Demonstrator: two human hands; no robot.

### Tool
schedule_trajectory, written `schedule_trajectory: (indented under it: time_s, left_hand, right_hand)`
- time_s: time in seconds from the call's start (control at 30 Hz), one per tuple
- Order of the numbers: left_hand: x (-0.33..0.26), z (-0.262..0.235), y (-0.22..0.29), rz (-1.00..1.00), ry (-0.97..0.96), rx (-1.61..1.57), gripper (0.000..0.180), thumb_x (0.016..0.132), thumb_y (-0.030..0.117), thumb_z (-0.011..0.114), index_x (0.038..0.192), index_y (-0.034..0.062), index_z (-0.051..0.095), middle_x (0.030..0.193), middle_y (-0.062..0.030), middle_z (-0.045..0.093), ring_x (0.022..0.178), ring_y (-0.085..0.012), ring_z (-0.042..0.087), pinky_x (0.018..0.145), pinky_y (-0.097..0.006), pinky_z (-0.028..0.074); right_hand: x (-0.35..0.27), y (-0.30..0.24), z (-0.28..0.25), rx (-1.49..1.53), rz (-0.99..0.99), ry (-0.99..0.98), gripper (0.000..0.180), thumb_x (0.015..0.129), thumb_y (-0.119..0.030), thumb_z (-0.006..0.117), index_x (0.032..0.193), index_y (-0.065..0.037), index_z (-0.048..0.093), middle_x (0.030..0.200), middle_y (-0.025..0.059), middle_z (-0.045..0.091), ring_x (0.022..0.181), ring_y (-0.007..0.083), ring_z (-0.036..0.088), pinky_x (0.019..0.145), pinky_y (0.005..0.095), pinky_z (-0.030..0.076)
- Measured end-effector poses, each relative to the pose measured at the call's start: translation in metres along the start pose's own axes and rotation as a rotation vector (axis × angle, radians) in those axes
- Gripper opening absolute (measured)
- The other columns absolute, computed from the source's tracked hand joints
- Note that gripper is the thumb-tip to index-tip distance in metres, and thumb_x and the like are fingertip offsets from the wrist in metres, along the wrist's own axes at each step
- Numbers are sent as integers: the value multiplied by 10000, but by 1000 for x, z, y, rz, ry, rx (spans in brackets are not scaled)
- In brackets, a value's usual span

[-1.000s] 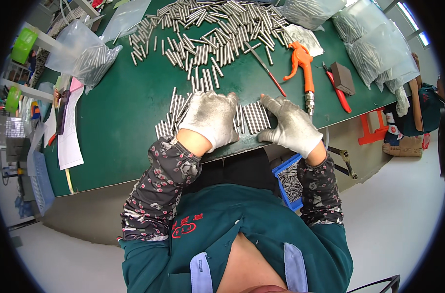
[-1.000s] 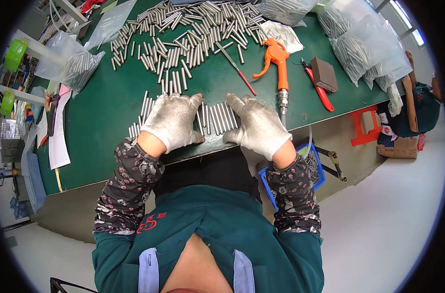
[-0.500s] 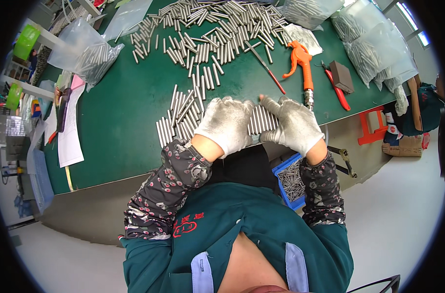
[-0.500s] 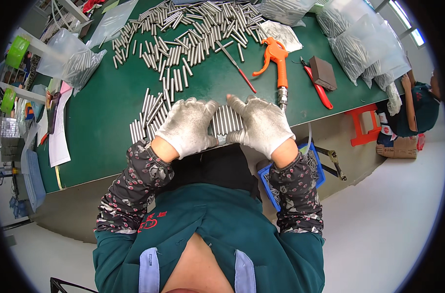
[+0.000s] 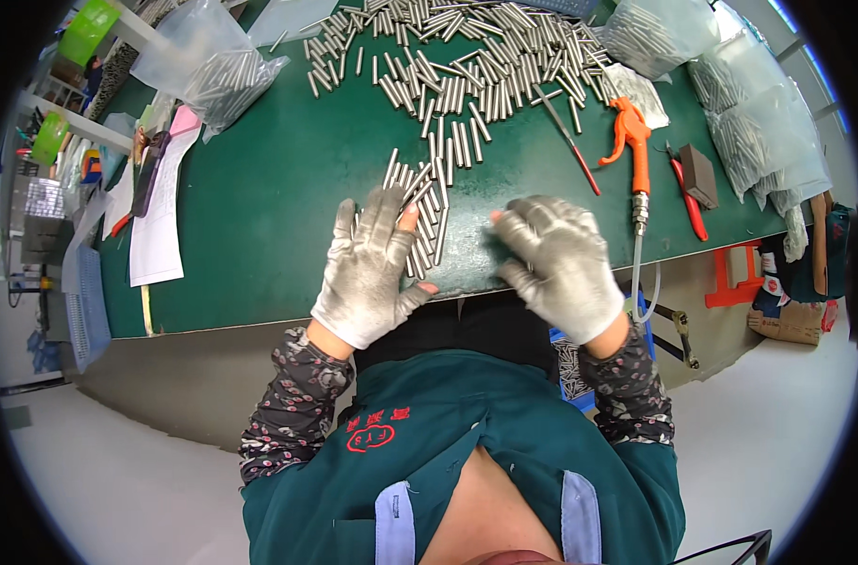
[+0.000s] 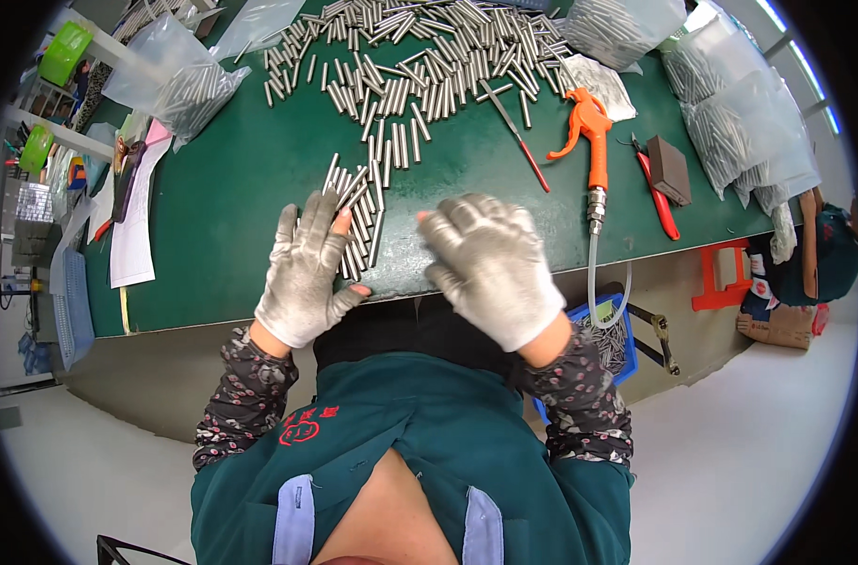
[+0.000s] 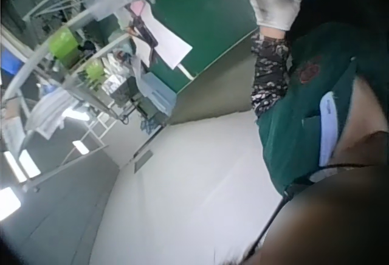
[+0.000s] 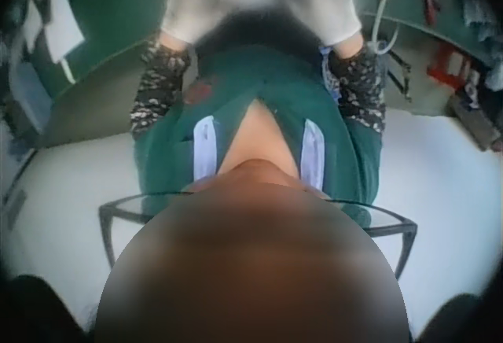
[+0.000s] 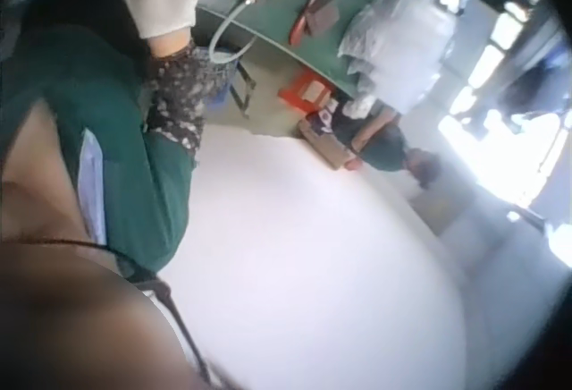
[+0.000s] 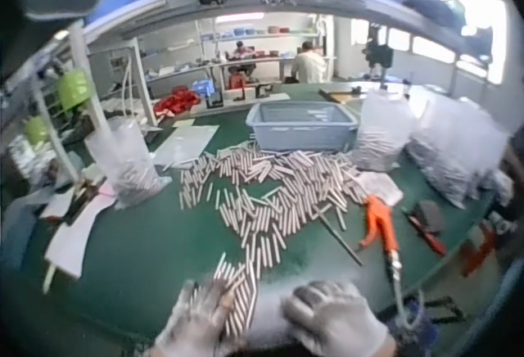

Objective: Manually sanding the ends of small metal tubes using a sanding block at an industrial workbench.

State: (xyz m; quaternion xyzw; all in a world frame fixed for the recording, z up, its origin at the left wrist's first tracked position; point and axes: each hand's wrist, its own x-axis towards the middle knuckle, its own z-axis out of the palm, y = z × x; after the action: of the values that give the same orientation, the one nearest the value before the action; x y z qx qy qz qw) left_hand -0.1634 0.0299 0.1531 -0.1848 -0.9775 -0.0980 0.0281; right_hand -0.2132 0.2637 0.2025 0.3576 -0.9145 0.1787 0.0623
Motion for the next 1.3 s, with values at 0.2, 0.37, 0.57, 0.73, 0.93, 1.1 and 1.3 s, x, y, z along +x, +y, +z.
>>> schedule_trajectory:
  time_s: [0.2, 0.37, 0.57, 0.73, 0.93, 1.1, 1.3]
  left_hand:
    - [10, 2, 14, 20, -12, -25, 748, 812, 464, 536, 1353, -13, 338, 1429, -223, 269, 1338, -370, 246, 1094, -536, 134]
    - [14, -2, 15, 1, 36, -152, 729, 711, 320, 692, 1304, 6, 407, 1412, -199, 311, 1328, -361, 270, 1092, -513, 169]
    - [11, 0, 12, -106, 218, -244, 821, 559, 311, 807, 1263, 66, 461, 1399, -174, 336, 1327, -349, 278, 1086, -516, 172]
    - [14, -5, 12, -109, 77, -146, 803, 574, 408, 781, 1237, 52, 501, 1389, -145, 366, 1305, -329, 315, 1088, -534, 144]
    - [22, -2, 21, -7, 48, -122, 708, 672, 447, 708, 1236, 69, 507, 1339, -116, 437, 1295, -268, 348, 1076, -555, 145]
    - [23, -5, 22, 29, 27, -115, 685, 679, 460, 699, 1244, 118, 519, 1352, -111, 428, 1286, -285, 357, 1073, -556, 152]
    - [25, -7, 15, 17, -12, -187, 721, 633, 396, 751, 1263, 133, 518, 1370, -117, 398, 1304, -307, 326, 1078, -563, 166]
  right_hand:
    - [11, -18, 26, 38, -111, -83, 300, 731, -231, 647, 1004, -112, 618, 973, 53, 589, 1001, 242, 542, 873, 392, 401]
    - [8, -7, 17, 29, -72, -28, 261, 695, -215, 681, 931, -107, 662, 973, 67, 614, 958, 276, 560, 852, 411, 418]
    - [6, 2, 14, -1, -153, -56, 181, 729, -214, 642, 884, -120, 639, 981, 39, 607, 972, 246, 555, 850, 407, 405]
    - [-2, 12, 12, 29, -121, 14, 210, 701, -202, 671, 891, -120, 641, 1015, 32, 613, 1017, 237, 552, 855, 415, 401]
    - [10, -5, 21, 65, -57, 67, 252, 674, -171, 684, 903, -77, 639, 970, 60, 626, 982, 262, 565, 848, 408, 411]
    - [24, -1, 21, 3, 43, 113, 247, 670, -135, 682, 905, -62, 660, 903, 84, 649, 920, 273, 587, 818, 403, 413]
    - [36, 9, 23, 32, 59, 64, 215, 682, -121, 671, 893, -82, 654, 843, 60, 650, 870, 258, 585, 811, 387, 406]
